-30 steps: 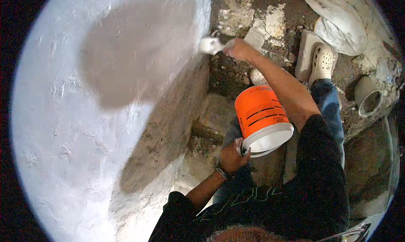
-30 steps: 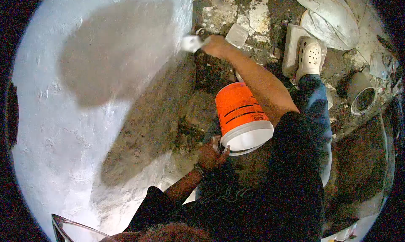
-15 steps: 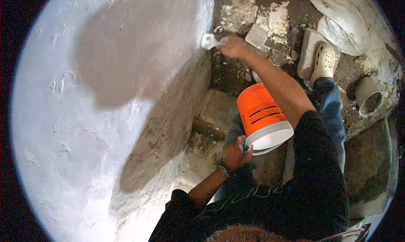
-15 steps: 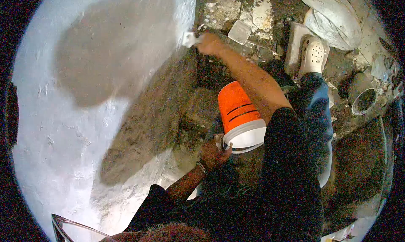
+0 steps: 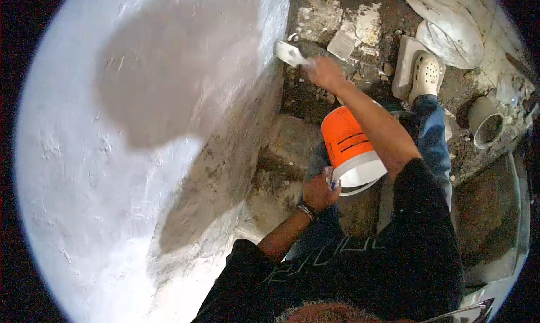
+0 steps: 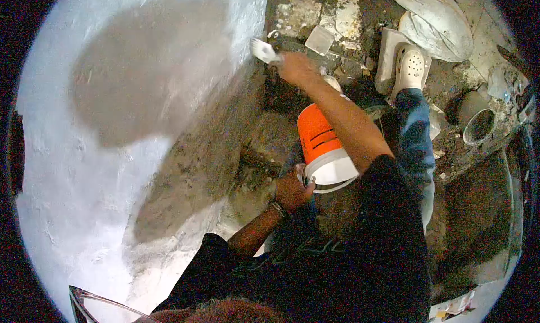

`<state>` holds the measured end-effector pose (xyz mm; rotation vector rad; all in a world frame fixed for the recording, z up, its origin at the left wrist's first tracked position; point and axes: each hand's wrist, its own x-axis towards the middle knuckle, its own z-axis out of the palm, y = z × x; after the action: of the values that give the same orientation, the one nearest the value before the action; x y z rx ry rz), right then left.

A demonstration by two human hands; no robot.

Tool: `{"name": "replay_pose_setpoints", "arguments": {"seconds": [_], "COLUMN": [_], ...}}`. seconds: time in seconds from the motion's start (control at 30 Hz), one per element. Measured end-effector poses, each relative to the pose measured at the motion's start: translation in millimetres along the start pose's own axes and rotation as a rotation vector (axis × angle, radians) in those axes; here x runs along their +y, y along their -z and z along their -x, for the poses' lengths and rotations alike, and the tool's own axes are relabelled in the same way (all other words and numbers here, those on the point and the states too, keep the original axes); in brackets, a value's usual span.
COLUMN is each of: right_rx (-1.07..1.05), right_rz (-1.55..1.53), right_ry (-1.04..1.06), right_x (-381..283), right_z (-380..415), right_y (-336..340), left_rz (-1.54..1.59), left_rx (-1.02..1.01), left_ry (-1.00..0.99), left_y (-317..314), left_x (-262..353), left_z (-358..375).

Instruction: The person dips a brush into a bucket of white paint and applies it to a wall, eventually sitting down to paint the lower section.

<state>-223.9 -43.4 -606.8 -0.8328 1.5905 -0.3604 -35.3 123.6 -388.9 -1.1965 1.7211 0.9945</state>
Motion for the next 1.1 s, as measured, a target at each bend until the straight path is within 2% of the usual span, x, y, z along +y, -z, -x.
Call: {"name": "replay_pose_setpoints", "arguments": {"seconds": [0.1, 0.13, 0.23, 0.27, 0.37, 0.43, 0.5, 0.57, 0.6, 0.67, 0.73, 0.83, 0.93, 1.03, 1.1], "right_rx": [-0.137, -0.15, -0.172, -0.166, -0.092, 0.035, 0.018, 0.009, -0.045, -0.146, -0.224, -0.053, 0.086, -0.088, -0.092], "right_rz": [0.0, -0.038, -0.133, -0.131, -0.13, -0.109, -0.061, 0.042, 0.105, 0.238, 0.396, 0.391, 0.191, 0.174, 0.092], "right_ry": [-0.028, 0.02, 0.284, 0.323, 0.466, 0.602, 0.613, 0.498, 0.446, 0.347, 0.116, -0.057, -0.186, 0.034, 0.074], "right_x": [-44.9, -58.7, -94.8, -93.9, -65.8, -20.2, -3.7, 3.5, 7.1, 13.6, 35.1, 71.6, 66.9, 19.9, -21.5], "right_z": [3.5, 25.9, 119.0, 130.2, 138.9, 99.5, 58.8, 22.3, 7.5, -25.0, -54.7, -76.9, -83.9, -63.3, -8.6], "right_y": [-33.8, -26.8, 3.4, 7.5, 7.9, -0.4, -9.7, -16.6, -15.3, -2.4, -4.8, -14.5, -26.2, -25.5, -16.8], "left_rz": [0.081, 0.094, -0.016, 0.05, -0.139, -0.022, 0.063, 0.108, -0.004, 0.04, 0.081, 0.127, 0.133, 0.1, 0.042], "left_rx": [0.055, 0.064, -0.162, -0.011, -0.139, -0.05, -0.001, -0.012, 0.088, 0.086, 0.073, 0.076, 0.089, 0.036, -0.011], "left_ry": [-0.017, -0.017, 0.054, -0.084, 0.015, -0.029, -0.048, -0.031, -0.119, -0.085, -0.045, -0.023, -0.016, 0.03, 0.033], "left_y": [18.9, 12.8, 16.3, 6.8, 14.5, 12.0, 10.6, 12.5, 5.3, 1.6, 2.3, 9.6, 16.1, 15.9, 12.9], "left_x": [11.9, 9.9, 13.8, 9.9, 23.6, 18.1, 14.0, 12.0, 6.1, -0.5, -5.6, -4.8, -2.6, -1.8, -0.1], "left_z": [-0.7, -2.2, -2.3, -2.1, -1.3, -0.9, -6.6, -2.5, 0.6, -2.3, -0.8, -2.0, 0.0, -0.5, 1.6]}}
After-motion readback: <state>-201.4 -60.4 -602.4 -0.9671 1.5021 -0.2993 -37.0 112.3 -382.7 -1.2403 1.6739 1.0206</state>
